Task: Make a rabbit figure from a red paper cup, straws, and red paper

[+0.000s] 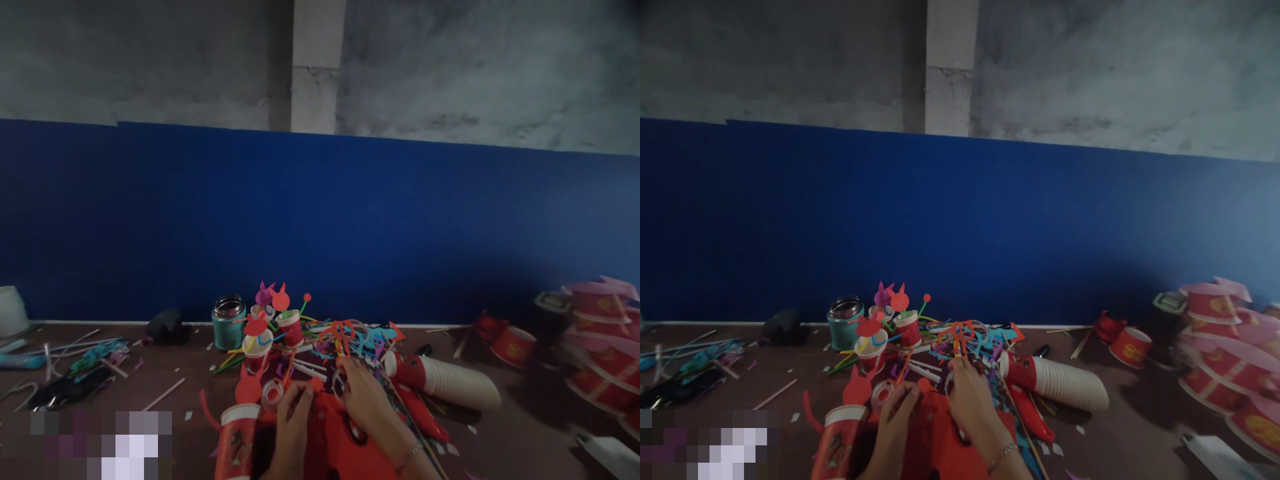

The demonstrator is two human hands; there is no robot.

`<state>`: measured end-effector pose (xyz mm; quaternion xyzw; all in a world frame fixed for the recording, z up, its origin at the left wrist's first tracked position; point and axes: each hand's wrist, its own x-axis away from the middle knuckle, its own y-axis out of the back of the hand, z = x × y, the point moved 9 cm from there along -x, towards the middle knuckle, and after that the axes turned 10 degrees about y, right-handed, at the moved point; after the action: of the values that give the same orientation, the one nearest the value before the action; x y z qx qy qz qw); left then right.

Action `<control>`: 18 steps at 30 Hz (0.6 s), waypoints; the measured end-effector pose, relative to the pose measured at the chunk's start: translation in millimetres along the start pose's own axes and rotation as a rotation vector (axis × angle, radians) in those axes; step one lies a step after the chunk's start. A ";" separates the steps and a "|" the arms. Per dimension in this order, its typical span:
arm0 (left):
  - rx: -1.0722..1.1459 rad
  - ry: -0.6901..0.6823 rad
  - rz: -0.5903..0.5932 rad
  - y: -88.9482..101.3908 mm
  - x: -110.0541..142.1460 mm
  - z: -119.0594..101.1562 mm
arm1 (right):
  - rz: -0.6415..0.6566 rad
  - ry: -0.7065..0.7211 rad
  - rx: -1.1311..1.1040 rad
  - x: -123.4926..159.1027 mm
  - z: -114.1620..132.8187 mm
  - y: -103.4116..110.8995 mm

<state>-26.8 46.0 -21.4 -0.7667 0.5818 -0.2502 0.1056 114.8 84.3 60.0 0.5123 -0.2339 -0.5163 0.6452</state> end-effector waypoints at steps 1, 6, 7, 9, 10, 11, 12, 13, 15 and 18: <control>0.055 0.034 0.017 -1.5 -0.3 2.6 | -0.017 0.045 -0.031 -0.2 4.6 0.7; 0.231 0.089 0.058 -6.2 -4.0 4.1 | -0.149 0.289 -0.290 0.8 36.7 14.6; 0.255 0.103 0.051 -6.1 -4.8 5.0 | -0.175 0.306 -0.331 1.1 40.2 18.3; 0.283 0.139 0.045 -7.2 -5.3 7.6 | -0.198 0.298 -0.395 0.9 41.9 22.3; 0.289 0.150 0.043 -7.8 -5.0 8.1 | -0.191 0.270 -0.428 0.2 40.1 21.9; 0.288 0.152 0.046 -8.7 -4.2 7.5 | -0.173 0.227 -0.467 -0.8 36.7 19.6; 0.281 0.144 0.052 -9.6 -3.2 5.9 | -0.147 0.175 -0.512 -1.7 32.2 15.9; 0.264 0.129 0.063 -10.6 -2.0 3.5 | -0.121 0.124 -0.557 -2.3 27.8 11.7; 0.209 0.079 0.089 -12.1 0.5 -2.7 | -0.090 0.042 -0.635 -2.9 20.3 5.0; 0.110 0.008 0.107 -11.8 3.0 -9.5 | -0.069 0.009 -0.746 -3.7 17.3 -0.5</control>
<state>-21.0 48.0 -7.2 -0.7265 0.6077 -0.2789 0.1583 98.9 80.4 66.7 0.2521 -0.0095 -0.5854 0.7705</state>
